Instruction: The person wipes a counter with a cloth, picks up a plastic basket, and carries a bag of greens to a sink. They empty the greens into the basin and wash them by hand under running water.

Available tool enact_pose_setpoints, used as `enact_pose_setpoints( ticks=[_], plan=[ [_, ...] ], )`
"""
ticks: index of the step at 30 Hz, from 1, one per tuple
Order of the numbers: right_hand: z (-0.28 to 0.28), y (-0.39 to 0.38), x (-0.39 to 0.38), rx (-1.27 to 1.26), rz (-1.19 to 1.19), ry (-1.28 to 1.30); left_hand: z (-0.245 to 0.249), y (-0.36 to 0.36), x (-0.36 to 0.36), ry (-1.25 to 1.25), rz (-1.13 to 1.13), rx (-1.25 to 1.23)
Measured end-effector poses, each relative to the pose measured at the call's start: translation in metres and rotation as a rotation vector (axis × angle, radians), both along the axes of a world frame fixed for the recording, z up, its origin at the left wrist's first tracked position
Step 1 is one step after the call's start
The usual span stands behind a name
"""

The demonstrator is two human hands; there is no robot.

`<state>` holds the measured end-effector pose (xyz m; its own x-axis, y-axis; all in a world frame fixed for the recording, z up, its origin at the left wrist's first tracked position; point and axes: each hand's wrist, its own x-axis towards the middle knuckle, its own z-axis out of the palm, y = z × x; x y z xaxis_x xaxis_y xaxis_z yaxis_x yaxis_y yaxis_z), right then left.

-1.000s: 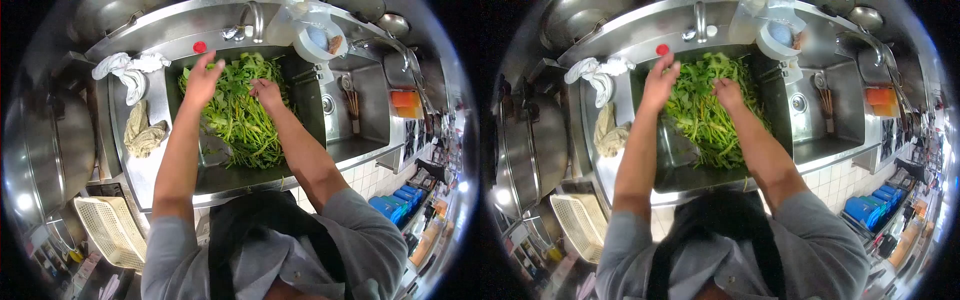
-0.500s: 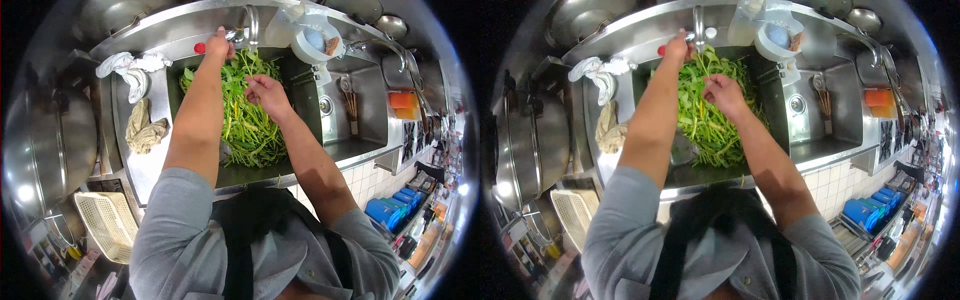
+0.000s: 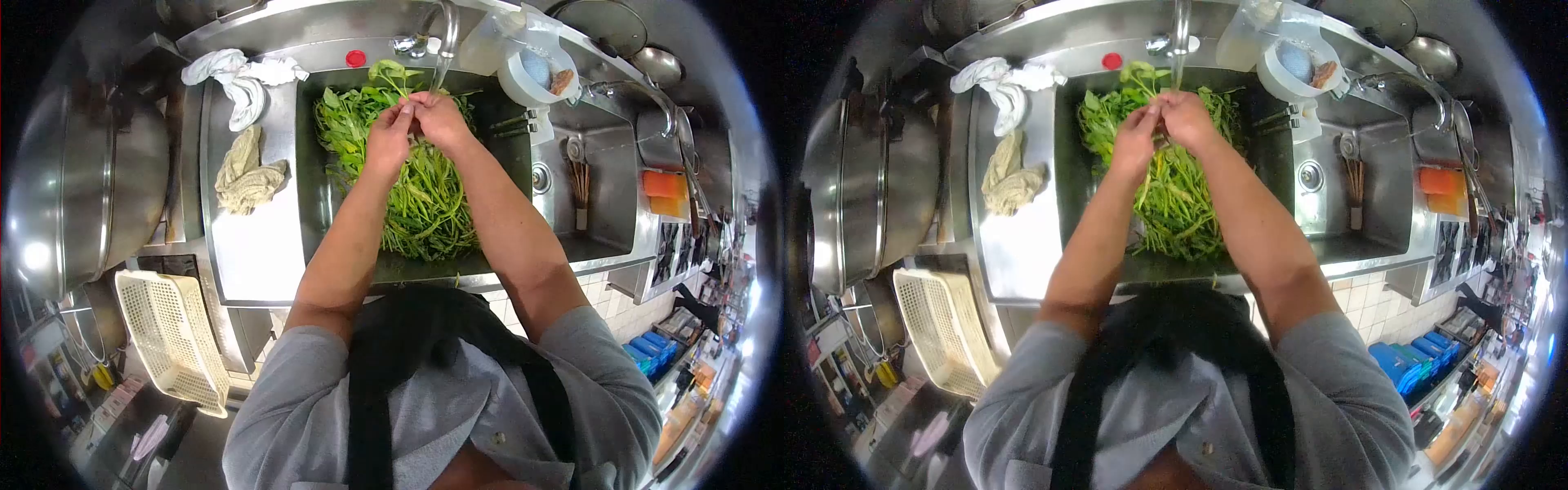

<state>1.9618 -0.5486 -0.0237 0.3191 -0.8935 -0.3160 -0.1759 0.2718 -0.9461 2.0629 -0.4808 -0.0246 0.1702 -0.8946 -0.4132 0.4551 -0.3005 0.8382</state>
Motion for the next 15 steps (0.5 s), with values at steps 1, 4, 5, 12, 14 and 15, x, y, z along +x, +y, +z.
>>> enact_pose_setpoints(
  ticks=[1,4,5,12,14,15],
  plan=[
    [0.008,0.003,-0.002,0.027,0.042,0.009,-0.002,-0.001,0.004,0.002,0.003,-0.001],
    [0.008,0.004,-0.01,-0.182,0.09,0.219,-0.002,0.003,0.014,-0.493,-0.124,-0.027],
    [0.012,0.007,-0.011,-0.179,0.087,0.221,-0.003,0.006,0.011,-0.49,-0.127,-0.025],
    [0.034,0.023,-0.016,0.201,-0.09,-0.076,0.018,0.022,-0.004,-0.499,-0.132,-0.066],
    [0.035,0.026,-0.019,0.147,-0.084,0.178,0.013,0.021,0.003,-0.46,-0.166,-0.015],
    [0.037,0.03,-0.024,0.15,-0.08,0.181,0.011,0.022,0.011,-0.582,-0.234,-0.034]
  ],
)
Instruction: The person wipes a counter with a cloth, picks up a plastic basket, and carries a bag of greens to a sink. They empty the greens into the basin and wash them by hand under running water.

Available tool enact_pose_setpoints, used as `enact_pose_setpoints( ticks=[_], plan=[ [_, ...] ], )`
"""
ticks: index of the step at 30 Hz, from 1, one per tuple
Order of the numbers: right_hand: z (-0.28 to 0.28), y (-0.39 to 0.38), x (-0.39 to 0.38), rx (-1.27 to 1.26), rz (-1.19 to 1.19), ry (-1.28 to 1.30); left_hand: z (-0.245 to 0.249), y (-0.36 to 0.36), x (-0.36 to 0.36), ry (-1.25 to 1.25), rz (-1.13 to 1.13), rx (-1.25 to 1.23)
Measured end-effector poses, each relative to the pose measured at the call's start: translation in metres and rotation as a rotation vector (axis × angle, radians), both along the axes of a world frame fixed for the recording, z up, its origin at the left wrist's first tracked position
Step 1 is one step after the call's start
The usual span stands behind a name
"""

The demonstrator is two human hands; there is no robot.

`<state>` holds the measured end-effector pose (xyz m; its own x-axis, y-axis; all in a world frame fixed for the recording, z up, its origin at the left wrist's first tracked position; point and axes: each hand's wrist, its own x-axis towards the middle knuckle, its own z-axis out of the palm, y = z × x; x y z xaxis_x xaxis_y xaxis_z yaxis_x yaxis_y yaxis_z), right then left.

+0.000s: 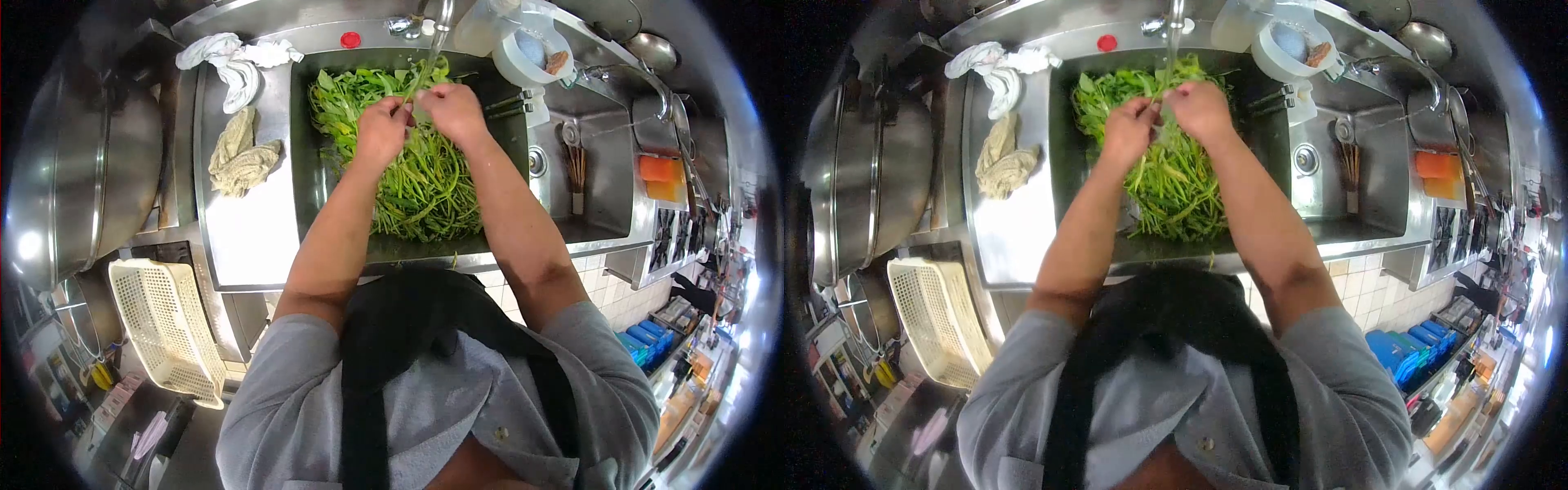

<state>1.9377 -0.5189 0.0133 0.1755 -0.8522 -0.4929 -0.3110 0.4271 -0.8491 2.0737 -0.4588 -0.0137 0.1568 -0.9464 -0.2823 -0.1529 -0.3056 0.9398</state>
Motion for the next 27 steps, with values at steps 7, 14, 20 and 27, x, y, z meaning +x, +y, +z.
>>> enact_pose_setpoints(
  ticks=[7,14,20,27],
  plan=[
    [-0.013,0.031,-0.024,-1.135,0.639,0.523,-0.004,0.017,0.016,-0.138,-0.266,0.023],
    [-0.024,0.056,-0.023,-1.082,0.78,0.44,-0.02,0.054,0.025,0.11,-0.311,0.137],
    [-0.045,0.084,-0.006,-0.826,0.738,0.478,-0.025,0.09,0.029,-0.254,-0.267,0.041],
    [-0.081,0.082,-0.01,-0.197,0.31,0.501,-0.06,0.116,0.043,-0.364,-0.26,0.178]
  ],
)
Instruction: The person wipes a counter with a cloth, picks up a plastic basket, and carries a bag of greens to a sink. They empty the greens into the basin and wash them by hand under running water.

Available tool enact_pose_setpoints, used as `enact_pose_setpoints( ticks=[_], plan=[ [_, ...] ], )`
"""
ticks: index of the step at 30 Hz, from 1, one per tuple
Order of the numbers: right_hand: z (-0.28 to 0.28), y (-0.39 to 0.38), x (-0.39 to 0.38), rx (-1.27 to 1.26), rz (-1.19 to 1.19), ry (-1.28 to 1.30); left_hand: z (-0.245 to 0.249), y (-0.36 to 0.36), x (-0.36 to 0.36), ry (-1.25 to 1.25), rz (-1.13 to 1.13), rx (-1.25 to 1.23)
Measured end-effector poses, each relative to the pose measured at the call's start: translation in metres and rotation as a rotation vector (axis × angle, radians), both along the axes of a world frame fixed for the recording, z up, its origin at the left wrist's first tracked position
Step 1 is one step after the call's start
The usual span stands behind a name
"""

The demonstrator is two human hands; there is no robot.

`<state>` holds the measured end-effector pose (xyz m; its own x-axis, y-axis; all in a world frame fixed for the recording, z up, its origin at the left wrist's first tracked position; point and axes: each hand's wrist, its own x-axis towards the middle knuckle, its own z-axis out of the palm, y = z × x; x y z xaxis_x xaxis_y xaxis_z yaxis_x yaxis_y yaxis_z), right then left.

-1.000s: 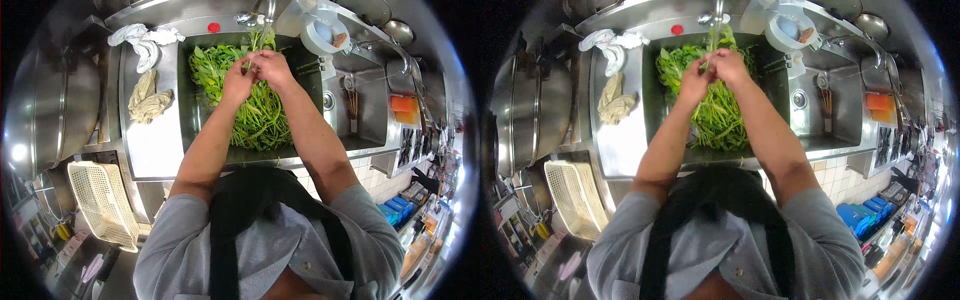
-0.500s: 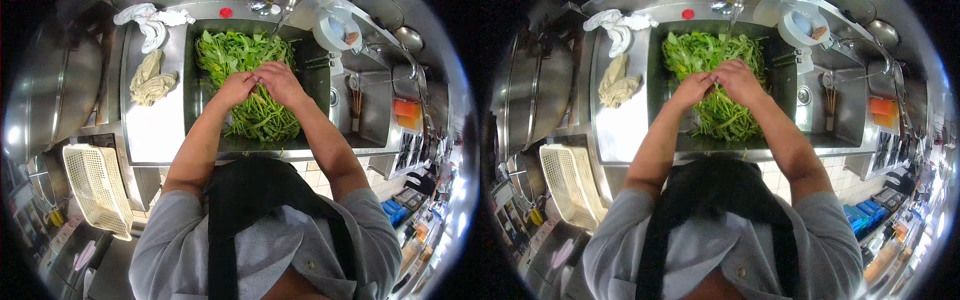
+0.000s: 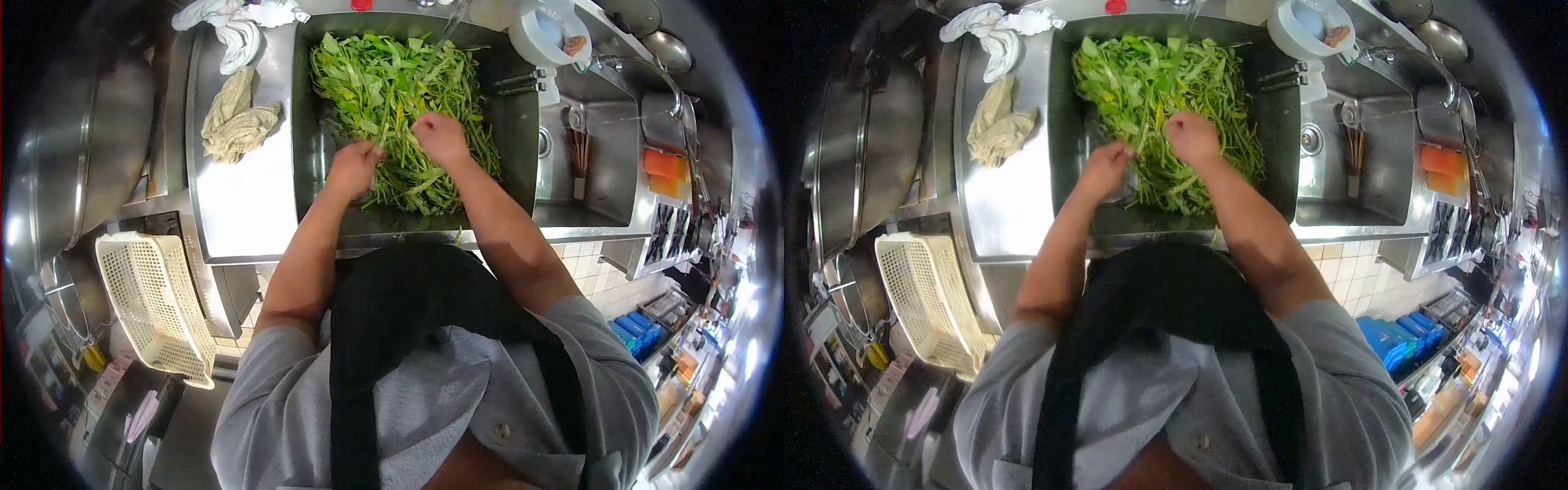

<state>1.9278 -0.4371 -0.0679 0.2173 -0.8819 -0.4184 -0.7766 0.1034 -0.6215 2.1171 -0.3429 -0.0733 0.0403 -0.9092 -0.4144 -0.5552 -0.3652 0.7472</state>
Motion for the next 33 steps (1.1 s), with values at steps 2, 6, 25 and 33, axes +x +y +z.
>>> enact_pose_setpoints(
  ticks=[2,6,25,33],
  plan=[
    [-0.018,-0.011,-0.029,0.165,-0.156,-0.149,-0.039,0.013,0.021,-0.133,-0.048,0.054],
    [-0.032,-0.01,-0.085,0.126,-0.264,-0.18,-0.098,0.021,0.029,-0.462,0.005,0.096],
    [0.023,0.058,-0.149,0.036,-0.526,-0.348,-0.038,-0.135,-0.067,-0.103,0.247,0.219],
    [0.067,-0.013,-0.085,-0.244,-0.246,-0.266,0.036,-0.093,-0.029,0.388,0.176,-0.19]
  ],
)
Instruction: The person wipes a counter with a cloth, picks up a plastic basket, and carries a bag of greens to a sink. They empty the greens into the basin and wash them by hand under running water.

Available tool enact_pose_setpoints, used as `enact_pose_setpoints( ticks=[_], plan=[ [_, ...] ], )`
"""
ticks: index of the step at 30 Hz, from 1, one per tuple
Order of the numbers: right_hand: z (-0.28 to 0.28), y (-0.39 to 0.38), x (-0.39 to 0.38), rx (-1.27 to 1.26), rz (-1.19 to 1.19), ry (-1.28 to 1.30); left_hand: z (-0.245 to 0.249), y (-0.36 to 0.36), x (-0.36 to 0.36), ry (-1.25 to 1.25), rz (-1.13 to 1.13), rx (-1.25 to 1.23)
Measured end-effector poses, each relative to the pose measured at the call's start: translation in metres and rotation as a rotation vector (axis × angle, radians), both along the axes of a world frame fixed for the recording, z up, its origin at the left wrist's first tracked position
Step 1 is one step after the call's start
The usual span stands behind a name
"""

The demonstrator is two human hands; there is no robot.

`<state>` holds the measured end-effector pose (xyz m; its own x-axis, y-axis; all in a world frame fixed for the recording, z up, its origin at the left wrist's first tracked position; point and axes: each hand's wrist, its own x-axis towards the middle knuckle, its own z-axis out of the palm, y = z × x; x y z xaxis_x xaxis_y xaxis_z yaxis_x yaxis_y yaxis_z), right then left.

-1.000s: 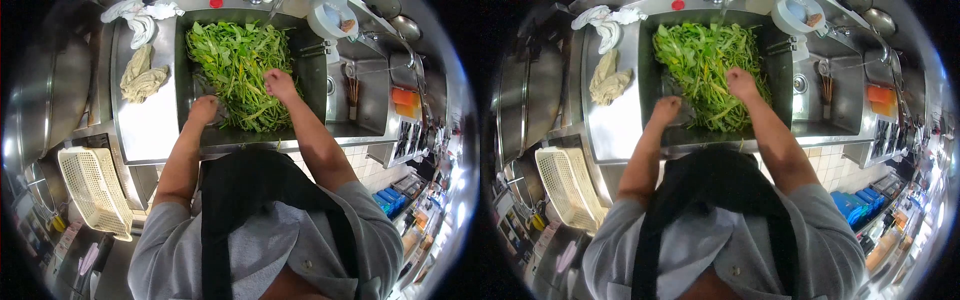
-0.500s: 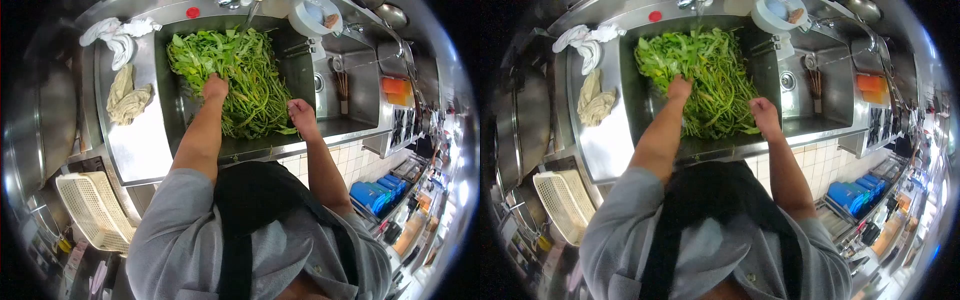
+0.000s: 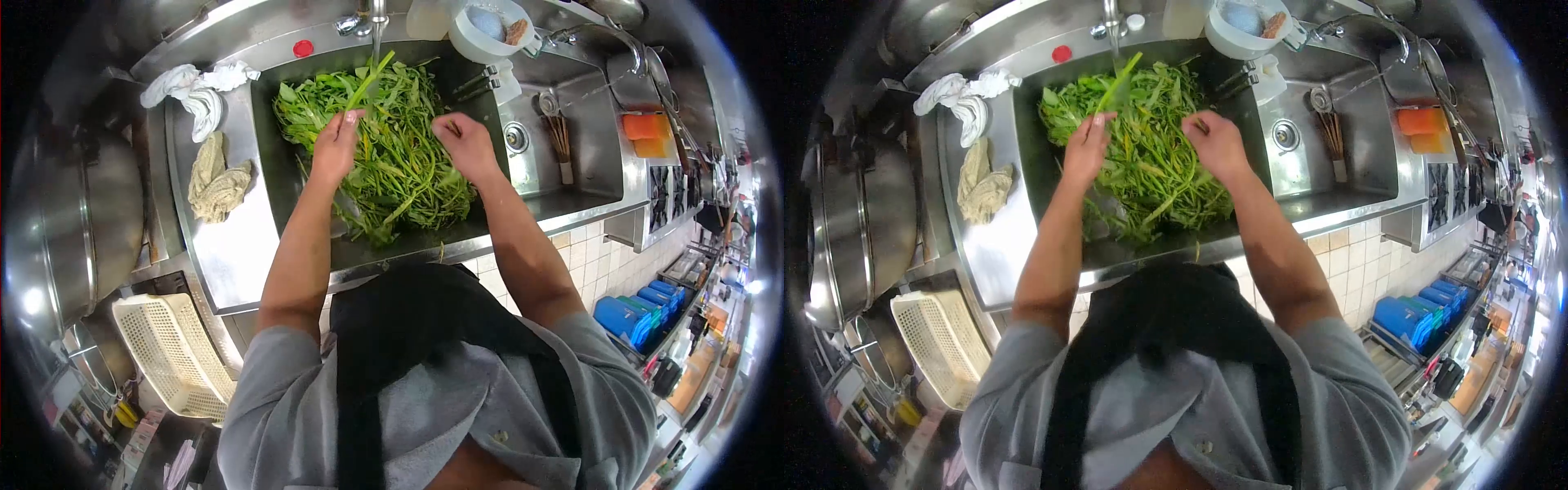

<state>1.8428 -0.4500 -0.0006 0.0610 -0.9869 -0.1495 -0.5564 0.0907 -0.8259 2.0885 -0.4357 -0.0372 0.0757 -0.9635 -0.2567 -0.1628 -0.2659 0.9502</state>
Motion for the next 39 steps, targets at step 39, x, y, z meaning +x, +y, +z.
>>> enact_pose_setpoints(
  ticks=[39],
  plan=[
    [0.015,-0.013,0.04,0.0,0.839,0.567,0.063,-0.016,0.045,1.037,0.597,-0.373]
  ],
)
